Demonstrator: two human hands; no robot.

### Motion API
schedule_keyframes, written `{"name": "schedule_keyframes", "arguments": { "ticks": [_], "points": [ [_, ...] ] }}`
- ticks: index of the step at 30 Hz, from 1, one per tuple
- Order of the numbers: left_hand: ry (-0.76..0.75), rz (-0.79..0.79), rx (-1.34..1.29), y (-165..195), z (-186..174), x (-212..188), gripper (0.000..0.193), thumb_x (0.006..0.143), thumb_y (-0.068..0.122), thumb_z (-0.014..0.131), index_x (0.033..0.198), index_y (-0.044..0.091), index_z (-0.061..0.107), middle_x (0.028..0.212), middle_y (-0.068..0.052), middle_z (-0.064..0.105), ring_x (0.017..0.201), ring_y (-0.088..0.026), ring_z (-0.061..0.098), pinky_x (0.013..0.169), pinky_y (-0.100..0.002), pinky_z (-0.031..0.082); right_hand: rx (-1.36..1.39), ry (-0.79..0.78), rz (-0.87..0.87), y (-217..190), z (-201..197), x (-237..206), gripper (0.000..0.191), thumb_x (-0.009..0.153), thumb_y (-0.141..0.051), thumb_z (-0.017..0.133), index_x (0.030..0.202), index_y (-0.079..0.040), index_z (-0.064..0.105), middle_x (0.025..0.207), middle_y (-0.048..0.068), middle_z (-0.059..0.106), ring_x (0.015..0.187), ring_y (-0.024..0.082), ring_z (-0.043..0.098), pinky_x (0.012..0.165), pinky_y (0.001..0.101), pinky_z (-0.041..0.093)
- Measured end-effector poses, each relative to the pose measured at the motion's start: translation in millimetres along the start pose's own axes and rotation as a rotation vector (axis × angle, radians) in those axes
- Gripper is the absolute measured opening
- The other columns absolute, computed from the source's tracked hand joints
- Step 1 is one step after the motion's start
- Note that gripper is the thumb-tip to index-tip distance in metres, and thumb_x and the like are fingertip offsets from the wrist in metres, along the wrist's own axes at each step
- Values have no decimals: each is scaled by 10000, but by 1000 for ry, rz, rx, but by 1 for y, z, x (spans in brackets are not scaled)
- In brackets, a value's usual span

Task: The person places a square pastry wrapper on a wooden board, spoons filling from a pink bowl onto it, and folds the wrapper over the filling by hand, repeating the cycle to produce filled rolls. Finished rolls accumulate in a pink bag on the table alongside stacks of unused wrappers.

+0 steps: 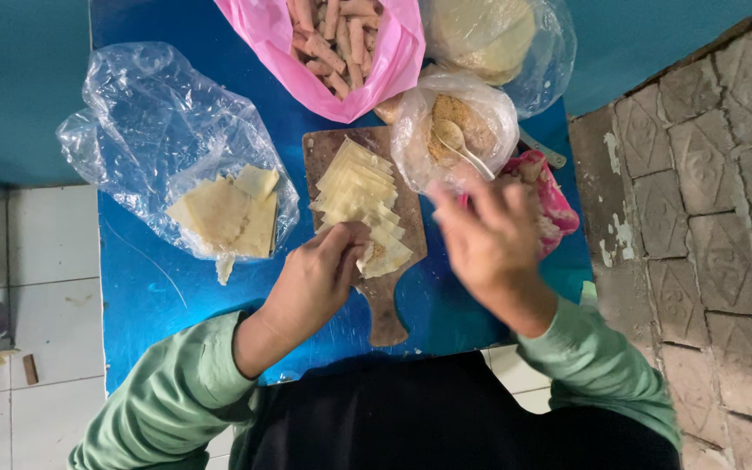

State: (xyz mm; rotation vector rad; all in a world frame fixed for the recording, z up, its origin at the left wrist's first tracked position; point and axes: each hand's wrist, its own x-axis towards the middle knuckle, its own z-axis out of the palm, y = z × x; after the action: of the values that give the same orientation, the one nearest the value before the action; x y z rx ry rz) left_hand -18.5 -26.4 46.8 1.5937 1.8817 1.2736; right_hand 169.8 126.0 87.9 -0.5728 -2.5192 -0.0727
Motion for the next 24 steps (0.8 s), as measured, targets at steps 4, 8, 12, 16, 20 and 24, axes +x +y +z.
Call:
{"name": "schedule_keyframes", "arguments": {
  "ticks": [4, 8, 12, 16, 20, 24],
  "points": [
    [-27, 42, 31, -2, 0, 1, 195, 948, 48, 655, 1140, 37, 624, 944, -158, 685, 880, -387, 673, 728, -455, 549, 256, -206, 35, -24, 16, -9, 163, 872, -197, 771, 982, -99, 702, 998, 67, 622, 933, 328, 545, 833, 458, 437],
    [-71, 45, 114, -1, -2, 0, 278, 883, 44, 687, 1156, 83, 660, 905, -94, 704, 938, -328, 634, 794, -443, 531, 376, -282, 80, -25, 26, -13, 140, 830, -144, 770, 881, -84, 654, 934, 78, 614, 897, 337, 556, 811, 450, 442],
    [-54, 97, 172, -1, -4, -1, 319, 844, 53, 694, 1159, 85, 662, 925, -88, 700, 926, -334, 610, 797, -436, 515, 538, -276, 113, -25, 30, -16, 161, 845, -58, 759, 928, -63, 621, 921, 82, 622, 868, 321, 579, 782, 421, 468],
    [-58, 105, 278, -2, -5, -1, 301, 827, 96, 712, 1123, 73, 663, 903, -109, 677, 879, -358, 582, 786, -449, 496, 715, -306, 206, -28, 32, -18, 253, 845, -65, 803, 967, -44, 583, 848, 68, 629, 803, 268, 620, 707, 368, 502],
    [-77, 89, 299, -4, -4, -1, 159, 888, 125, 721, 1024, 70, 660, 887, -87, 677, 893, -334, 592, 799, -442, 500, 807, -228, 195, -31, 33, -21, 255, 898, -6, 739, 1081, -22, 563, 945, 100, 646, 850, 248, 666, 754, 337, 541],
    [-76, 80, 296, -4, -6, -2, 178, 867, 79, 703, 1045, 88, 702, 870, -70, 680, 880, -317, 593, 788, -431, 502, 801, -199, 184, -32, 39, -22, 246, 928, 38, 706, 1122, -16, 564, 983, 98, 686, 919, 249, 710, 797, 335, 558]
  ]
}}
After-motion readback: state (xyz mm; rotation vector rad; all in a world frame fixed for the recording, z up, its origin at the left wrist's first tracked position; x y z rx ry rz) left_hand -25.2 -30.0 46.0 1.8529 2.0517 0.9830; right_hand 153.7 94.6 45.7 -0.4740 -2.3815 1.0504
